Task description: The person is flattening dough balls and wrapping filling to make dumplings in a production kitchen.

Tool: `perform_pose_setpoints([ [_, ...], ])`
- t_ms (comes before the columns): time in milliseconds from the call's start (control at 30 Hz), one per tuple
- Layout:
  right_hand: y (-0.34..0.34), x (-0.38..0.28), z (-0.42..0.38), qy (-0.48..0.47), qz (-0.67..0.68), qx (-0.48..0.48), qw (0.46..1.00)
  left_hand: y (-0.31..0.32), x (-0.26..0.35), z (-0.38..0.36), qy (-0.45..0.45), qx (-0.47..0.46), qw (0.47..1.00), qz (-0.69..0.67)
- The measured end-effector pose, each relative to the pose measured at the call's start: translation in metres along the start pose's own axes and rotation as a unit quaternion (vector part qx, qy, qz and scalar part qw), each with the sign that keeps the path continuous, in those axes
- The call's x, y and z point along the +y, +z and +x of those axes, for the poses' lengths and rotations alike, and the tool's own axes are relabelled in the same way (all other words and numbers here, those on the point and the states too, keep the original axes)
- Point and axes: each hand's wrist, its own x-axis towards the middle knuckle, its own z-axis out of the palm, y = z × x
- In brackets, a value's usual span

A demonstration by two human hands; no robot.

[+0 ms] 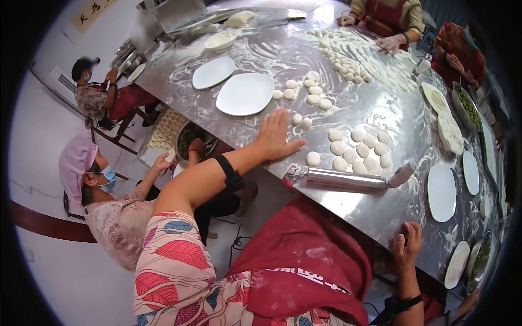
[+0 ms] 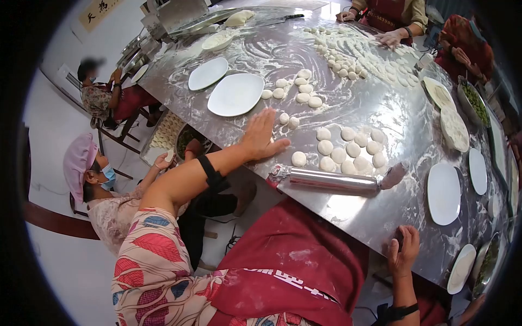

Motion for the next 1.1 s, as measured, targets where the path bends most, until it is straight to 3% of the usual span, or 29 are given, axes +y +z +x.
perform_pose_setpoints([
  [133,-0.003,0.003,0.0,0.006,0.019,-0.008,1.0,0.004,0.005,0.026,-0.049,0.098,0.978,-0.18],
  [233,0.0,0.004,-0.001,0.0,0.012,0.006,1.0,-0.007,-0.003,0.04,-0.019,-0.006,0.989,-0.149],
  [333,-0.001,-0.001,-0.001,0.011,0.022,0.004,1.0,-0.005,-0.013,0.046,-0.015,0.014,0.985,-0.17],
  [500,0.002,0.003,-0.003,0.006,0.029,0.008,1.0,-0.026,-0.034,0.012,-0.022,0.062,0.992,-0.105],
  [633,0.0,-0.003,-0.001,0.009,0.036,0.005,0.999,-0.05,-0.037,-0.037,-0.037,-0.026,0.995,-0.09],
  [733,-0.001,-0.005,0.002,-0.001,0.029,0.0,1.0,-0.055,-0.035,-0.044,-0.003,-0.009,0.996,-0.086],
  [833,0.0,0.001,0.001,-0.014,0.013,-0.004,1.0,-0.05,-0.024,-0.027,0.056,0.079,0.995,-0.003],
  [933,0.0,0.0,0.001,-0.009,0.009,-0.008,1.0,-0.034,-0.018,-0.016,0.126,0.055,0.985,0.105],
  [1033,0.001,0.002,0.005,0.002,0.009,-0.01,1.0,-0.015,-0.024,-0.016,0.085,-0.025,0.99,0.108],
  [1100,0.0,-0.005,0.004,0.03,0.037,-0.015,0.999,-0.013,-0.023,-0.018,0.097,-0.024,0.988,0.115],
])
